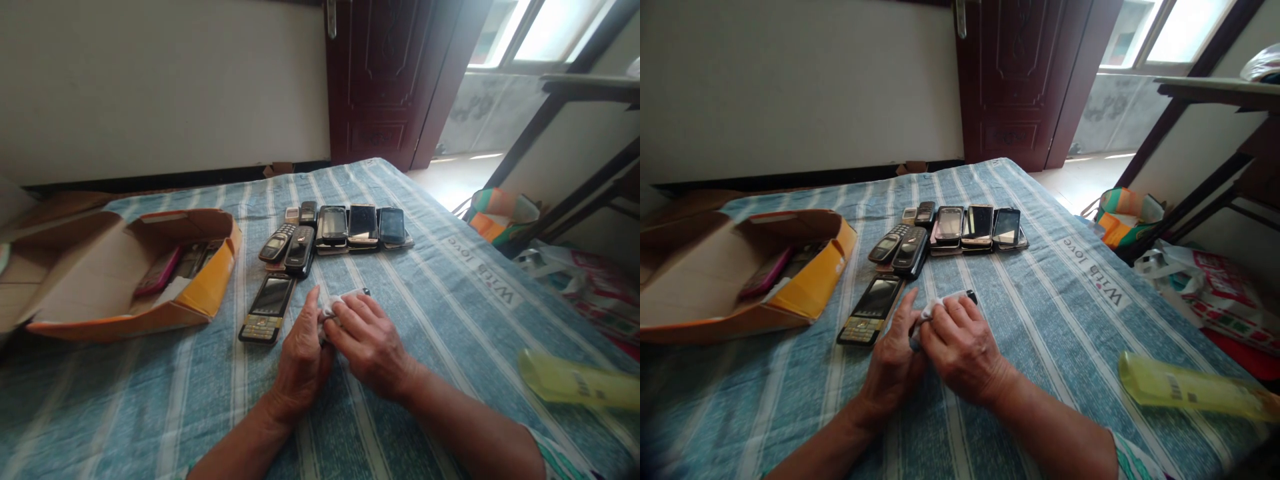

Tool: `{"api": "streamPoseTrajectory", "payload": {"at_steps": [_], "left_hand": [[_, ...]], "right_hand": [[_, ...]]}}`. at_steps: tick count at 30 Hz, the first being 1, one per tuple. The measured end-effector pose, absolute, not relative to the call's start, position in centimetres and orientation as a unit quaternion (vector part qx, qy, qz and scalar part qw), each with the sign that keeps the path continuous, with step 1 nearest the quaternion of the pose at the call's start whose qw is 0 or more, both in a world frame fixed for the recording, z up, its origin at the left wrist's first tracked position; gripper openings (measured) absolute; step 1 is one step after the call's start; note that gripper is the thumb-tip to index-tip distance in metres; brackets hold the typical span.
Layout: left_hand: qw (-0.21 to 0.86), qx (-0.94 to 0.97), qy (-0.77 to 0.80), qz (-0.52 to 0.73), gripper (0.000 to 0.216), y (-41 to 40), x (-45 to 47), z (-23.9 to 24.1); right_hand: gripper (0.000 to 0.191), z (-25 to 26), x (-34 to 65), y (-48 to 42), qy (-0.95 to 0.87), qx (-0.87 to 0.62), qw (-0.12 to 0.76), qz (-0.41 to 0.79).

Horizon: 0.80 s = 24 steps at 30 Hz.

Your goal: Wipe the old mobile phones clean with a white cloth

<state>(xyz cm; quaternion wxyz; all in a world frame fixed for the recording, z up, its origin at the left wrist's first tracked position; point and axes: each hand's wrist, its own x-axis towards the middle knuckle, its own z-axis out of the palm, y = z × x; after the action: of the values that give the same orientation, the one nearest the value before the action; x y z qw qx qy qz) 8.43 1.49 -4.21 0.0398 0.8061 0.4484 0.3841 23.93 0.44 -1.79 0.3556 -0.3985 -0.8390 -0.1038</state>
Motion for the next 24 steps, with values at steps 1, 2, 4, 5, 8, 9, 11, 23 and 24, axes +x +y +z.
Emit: {"api": "streamPoseTrajectory", "payload": {"at_steps": [1,2,4,5,8,9,11,23,24], "left_hand": [[0.043,0.804,0.453,0.382,0.071,1.5,8.5,-4.1],[0.049,0.804,0.456,0.379,0.071,1.5,8.5,-4.1],[0.064,0.804,0.460,0.371,0.071,1.4,8.5,-3.9],[0.071,0.804,0.462,0.368,0.070,1.4,8.5,-3.9],[0.086,0.799,0.469,0.366,0.067,1.5,8.5,-3.9],[0.088,0.798,0.470,0.368,0.066,1.5,8.5,-3.9],[0.092,0.797,0.471,0.366,0.064,1.5,8.5,-3.9],[0.099,0.796,0.480,0.356,0.057,1.5,8.5,-4.0],[0.101,0.795,0.481,0.356,0.058,1.5,8.5,-4.1]], "right_hand": [[0.024,-1.8,24.1,0.6,-0.835,-0.408,0.354,-0.104],[0.024,-1.8,24.4,0.8,-0.832,-0.415,0.353,-0.105],[0.025,-1.9,24.9,1.2,-0.824,-0.430,0.355,-0.103],[0.025,-1.9,25.2,1.4,-0.817,-0.438,0.361,-0.099],[0.025,-2.2,25.8,2.1,-0.789,-0.466,0.397,-0.060],[0.026,-2.4,26.1,2.3,-0.775,-0.475,0.416,-0.035],[0.028,-2.9,26.5,2.7,-0.742,-0.490,0.457,0.022],[0.032,-3.4,27.2,3.2,-0.735,-0.511,0.445,0.006],[0.028,-3.3,27.0,3.0,-0.747,-0.507,0.429,-0.025]]}}
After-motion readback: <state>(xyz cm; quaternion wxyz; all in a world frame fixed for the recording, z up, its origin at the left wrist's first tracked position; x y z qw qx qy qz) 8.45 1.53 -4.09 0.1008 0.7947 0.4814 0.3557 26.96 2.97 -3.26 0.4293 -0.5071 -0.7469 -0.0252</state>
